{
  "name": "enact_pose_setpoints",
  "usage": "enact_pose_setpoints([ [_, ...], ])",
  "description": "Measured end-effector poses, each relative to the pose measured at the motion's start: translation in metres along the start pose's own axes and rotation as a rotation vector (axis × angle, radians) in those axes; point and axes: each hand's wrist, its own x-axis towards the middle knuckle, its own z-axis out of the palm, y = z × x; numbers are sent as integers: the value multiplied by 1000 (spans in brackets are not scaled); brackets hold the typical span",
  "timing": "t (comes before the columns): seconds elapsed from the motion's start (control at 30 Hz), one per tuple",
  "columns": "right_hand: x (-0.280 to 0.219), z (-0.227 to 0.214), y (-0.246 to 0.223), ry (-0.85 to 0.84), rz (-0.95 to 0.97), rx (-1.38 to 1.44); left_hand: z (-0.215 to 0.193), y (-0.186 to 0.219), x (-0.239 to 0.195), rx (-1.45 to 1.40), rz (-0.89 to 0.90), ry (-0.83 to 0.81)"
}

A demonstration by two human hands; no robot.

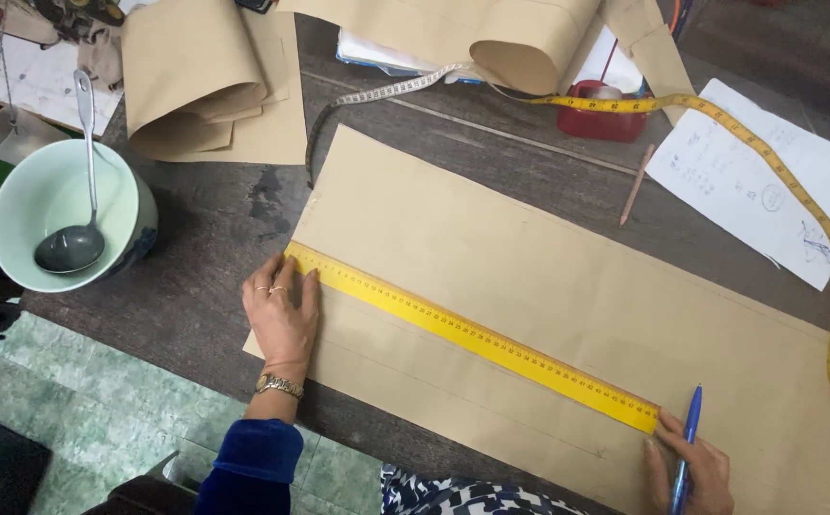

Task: The person uses a yellow ruler and a blue pen to measure and mark lines on a large sheet of brown paper. They repeatedly reposition the ruler to draw straight lines and make small marks at specific intervals along the paper's length.

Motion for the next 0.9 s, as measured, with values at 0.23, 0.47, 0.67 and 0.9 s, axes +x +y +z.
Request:
enact_pose_setpoints([
  [0.23, -1, -8, -31, 77, 34, 0, -4, 4, 1, -15, -4, 7],
  [0.47, 0, -4, -18, 104, -57, 42, 2, -3, 0, 36, -25, -11],
  [0.67, -1, -8, -20, 36, 54, 47, -2, -1, 1, -52, -29, 8],
  [0.9, -4, -2, -9, 67, -67, 49, 1, -4, 0, -11, -30, -17],
])
